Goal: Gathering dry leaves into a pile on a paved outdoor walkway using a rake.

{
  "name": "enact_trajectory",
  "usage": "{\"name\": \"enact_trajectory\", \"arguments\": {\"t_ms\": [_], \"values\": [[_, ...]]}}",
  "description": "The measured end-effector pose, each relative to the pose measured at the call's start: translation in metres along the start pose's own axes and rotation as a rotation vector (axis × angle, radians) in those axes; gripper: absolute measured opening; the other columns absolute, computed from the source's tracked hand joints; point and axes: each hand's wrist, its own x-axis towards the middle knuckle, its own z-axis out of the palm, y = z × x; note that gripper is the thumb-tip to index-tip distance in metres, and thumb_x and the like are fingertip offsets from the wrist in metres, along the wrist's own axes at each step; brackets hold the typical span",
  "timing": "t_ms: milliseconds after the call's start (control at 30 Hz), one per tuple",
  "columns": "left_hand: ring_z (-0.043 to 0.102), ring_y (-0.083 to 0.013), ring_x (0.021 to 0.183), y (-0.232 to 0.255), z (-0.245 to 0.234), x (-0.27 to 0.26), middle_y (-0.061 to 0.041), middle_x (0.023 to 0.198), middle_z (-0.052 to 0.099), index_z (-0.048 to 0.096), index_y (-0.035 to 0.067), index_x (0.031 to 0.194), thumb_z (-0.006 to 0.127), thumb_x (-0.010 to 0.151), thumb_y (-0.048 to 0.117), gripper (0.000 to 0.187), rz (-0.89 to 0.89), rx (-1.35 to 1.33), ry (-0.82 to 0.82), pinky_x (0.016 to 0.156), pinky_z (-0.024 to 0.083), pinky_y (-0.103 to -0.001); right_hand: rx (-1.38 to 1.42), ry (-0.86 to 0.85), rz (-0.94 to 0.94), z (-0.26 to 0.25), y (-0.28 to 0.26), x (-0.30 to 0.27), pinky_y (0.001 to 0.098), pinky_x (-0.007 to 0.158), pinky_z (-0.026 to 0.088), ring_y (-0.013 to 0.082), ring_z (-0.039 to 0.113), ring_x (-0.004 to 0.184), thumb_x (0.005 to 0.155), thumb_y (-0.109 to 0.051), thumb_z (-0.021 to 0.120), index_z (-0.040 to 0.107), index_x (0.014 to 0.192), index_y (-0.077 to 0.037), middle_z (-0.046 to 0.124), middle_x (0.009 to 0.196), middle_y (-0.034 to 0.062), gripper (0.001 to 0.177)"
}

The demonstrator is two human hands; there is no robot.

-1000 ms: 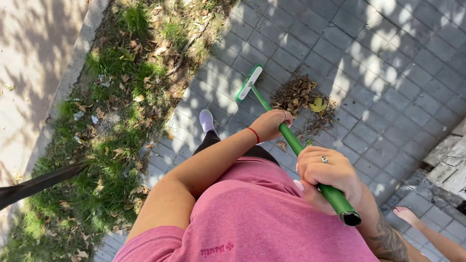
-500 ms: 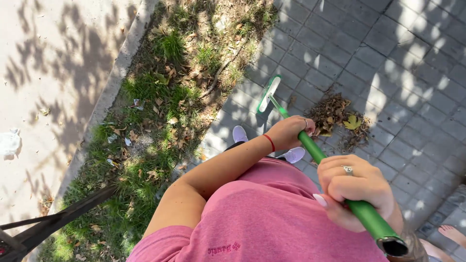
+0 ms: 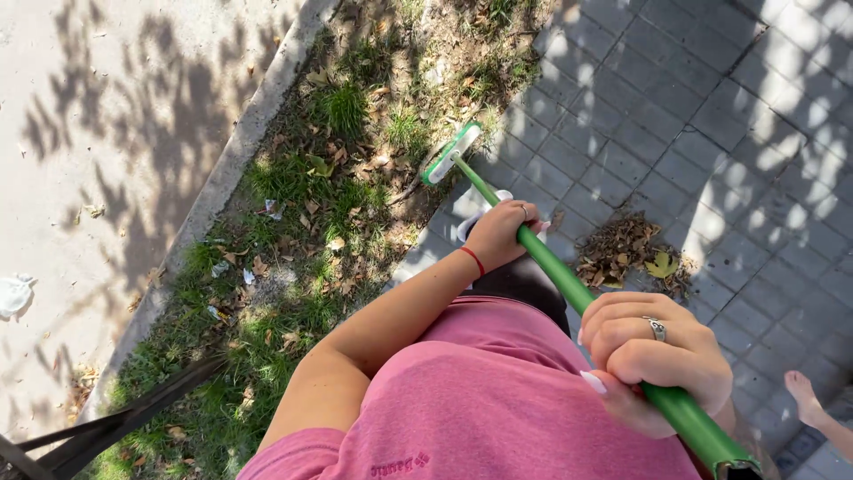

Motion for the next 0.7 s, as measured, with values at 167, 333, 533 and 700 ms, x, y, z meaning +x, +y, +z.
{"name": "enact_trajectory", "arguments": {"t_ms": [167,333,533,700], "values": [[0.064,-0.0373,0.081,-0.018,-0.031,0.038,-0.014,0.077,0.065,0.061,0.006,0.074,0.069,0.094,0.029,0.032,-0.094,0.061,-0.050,0.073,0.050,-0.048,0.036,-0.024,-0.003,-0.024,0.042,0.037,0.0372,0.061,0.059,0.0203,0.064,0.060,0.087,-0.004,0.068,0.047,0.069,-0.007,0.056,0.067,0.0036,0.028],[0.064,-0.0373,0.078,-0.055,-0.060,0.095,-0.014,0.074,0.066,0.061,0.006,0.071,0.068,0.093,0.033,0.036,-0.108,0.086,-0.075,0.071,0.050,-0.049,0.076,-0.099,-0.026,-0.064,0.086,0.092,0.0372,0.063,0.059,0.0205,0.065,0.060,0.086,-0.003,0.068,0.047,0.069,-0.008,0.057,0.067,0.0034,0.028],[0.063,-0.0376,0.074,-0.078,-0.091,0.169,-0.014,0.070,0.065,0.063,0.008,0.068,0.068,0.091,0.030,0.033,-0.091,0.089,-0.109,0.068,0.051,-0.049,0.187,-0.082,0.036,-0.105,0.117,0.140,0.0357,0.063,0.059,0.0192,0.065,0.061,0.084,-0.006,0.067,0.043,0.067,-0.009,0.058,0.066,0.0016,0.030],[0.063,-0.0380,0.073,-0.093,-0.118,0.222,-0.016,0.070,0.063,0.061,0.005,0.067,0.069,0.091,0.027,0.034,-0.073,0.090,-0.168,0.069,0.051,-0.049,0.153,-0.044,0.087,-0.124,0.139,0.169,0.0361,0.062,0.061,0.0186,0.067,0.060,0.088,-0.008,0.069,0.043,0.065,-0.010,0.059,0.066,0.0020,0.035]]}}
